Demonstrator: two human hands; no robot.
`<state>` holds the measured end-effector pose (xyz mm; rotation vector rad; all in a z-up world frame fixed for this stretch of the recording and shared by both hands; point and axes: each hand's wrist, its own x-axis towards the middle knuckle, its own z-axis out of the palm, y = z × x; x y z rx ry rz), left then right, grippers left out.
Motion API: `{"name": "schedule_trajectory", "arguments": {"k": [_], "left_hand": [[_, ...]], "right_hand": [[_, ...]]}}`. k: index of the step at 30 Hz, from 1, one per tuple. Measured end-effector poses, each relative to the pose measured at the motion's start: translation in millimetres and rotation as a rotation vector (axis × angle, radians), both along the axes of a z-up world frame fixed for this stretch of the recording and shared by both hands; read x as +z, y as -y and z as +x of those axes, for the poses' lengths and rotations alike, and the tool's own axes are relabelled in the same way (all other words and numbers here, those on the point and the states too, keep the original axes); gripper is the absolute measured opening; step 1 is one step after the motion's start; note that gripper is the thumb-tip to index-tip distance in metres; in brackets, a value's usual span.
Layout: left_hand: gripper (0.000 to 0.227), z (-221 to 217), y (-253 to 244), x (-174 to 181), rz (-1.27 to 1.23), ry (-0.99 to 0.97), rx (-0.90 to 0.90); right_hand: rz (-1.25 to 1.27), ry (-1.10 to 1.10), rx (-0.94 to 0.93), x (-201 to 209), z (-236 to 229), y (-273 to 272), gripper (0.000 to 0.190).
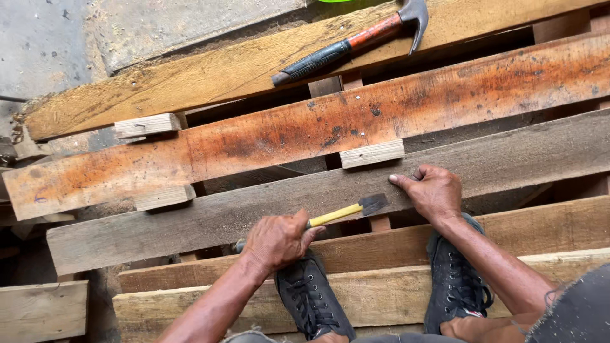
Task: The person assembles a wooden pallet by positioning small wooden blocks and long planks onto a base structure. They use a hammer to drive nails into the wood, securing the components together. The person repeatedly aligns and fastens multiple planks across the pallet frame.
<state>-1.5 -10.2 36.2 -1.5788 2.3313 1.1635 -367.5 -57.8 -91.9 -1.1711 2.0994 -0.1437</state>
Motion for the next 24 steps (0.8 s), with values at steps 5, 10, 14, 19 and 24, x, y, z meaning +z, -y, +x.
{"name": "schedule_trajectory", "arguments": {"k": [5,10,14,19,24], "left_hand": [[0.047,-15,-16,5,-0.435,-0.363,0.065],[0.047,-3,-9,-19,-0.217,-0.125,-0.031],[0.050,-12,-5,-10,-0.147,-0.186,0.093],[0.052,-3,-19,-63,-0.405,-0.541,0.132],[0.049,-4,15,-5,-0.330,-0.090,-0.072]], "right_hand": [[0.013,-0.045,0.062,1,8,-11,0.057],[-0.023,-0.015,0.016,-3,-4,-3,0.046],[-0.015,-0.028,0.030,-13,-6,-7,0.045],[-0.034,-0.040,0.042,-10,-5,-2,0.048],[-0.028,-0.011,0.038,-21,-5,4,0.052]]}}
